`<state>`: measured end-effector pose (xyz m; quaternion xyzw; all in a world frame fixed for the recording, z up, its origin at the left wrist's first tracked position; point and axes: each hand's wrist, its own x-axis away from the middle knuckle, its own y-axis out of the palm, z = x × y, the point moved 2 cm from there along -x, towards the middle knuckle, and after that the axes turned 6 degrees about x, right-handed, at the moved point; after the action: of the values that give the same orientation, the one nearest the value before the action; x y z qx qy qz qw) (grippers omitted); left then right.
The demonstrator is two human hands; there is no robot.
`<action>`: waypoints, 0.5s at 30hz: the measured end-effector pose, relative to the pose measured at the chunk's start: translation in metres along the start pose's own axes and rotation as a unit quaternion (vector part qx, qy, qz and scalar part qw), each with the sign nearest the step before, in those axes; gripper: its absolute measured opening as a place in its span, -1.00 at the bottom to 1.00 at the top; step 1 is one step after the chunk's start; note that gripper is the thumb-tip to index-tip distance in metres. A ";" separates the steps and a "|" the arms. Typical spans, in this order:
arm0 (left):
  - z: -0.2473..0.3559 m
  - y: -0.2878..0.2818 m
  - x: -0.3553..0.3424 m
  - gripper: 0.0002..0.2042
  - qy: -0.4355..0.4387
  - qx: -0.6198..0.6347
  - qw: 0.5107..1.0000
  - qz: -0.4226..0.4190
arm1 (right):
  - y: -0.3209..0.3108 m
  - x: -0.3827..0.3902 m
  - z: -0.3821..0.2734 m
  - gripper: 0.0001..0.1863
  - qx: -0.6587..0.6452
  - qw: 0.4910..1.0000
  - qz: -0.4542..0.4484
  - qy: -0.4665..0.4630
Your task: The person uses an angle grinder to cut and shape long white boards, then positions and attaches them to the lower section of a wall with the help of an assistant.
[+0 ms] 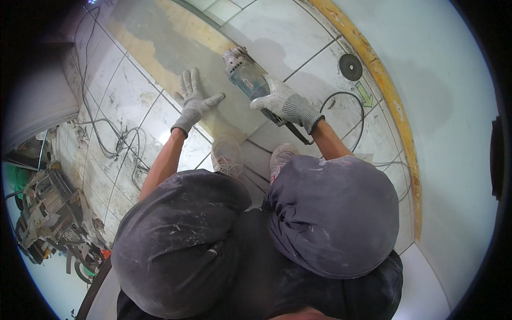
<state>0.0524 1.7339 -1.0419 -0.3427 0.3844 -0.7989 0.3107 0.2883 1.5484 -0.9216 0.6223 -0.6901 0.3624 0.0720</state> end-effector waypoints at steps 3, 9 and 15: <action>0.000 -0.001 0.001 0.33 0.005 0.009 1.000 0.002 | 0.002 0.000 0.007 -0.13 -0.005 1.000 0.002 -0.005; 0.002 -0.001 0.000 0.33 0.004 -0.001 1.000 0.000 | 0.001 0.000 0.006 -0.12 -0.014 1.000 -0.004 -0.008; 0.001 -0.001 0.000 0.33 0.005 0.001 1.000 0.001 | 0.003 -0.004 0.009 -0.11 0.014 1.000 -0.006 0.015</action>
<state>0.0530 1.7342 -1.0407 -0.3381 0.3851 -0.8006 0.3104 0.2896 1.5457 -0.9317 0.6214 -0.6802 0.3812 0.0758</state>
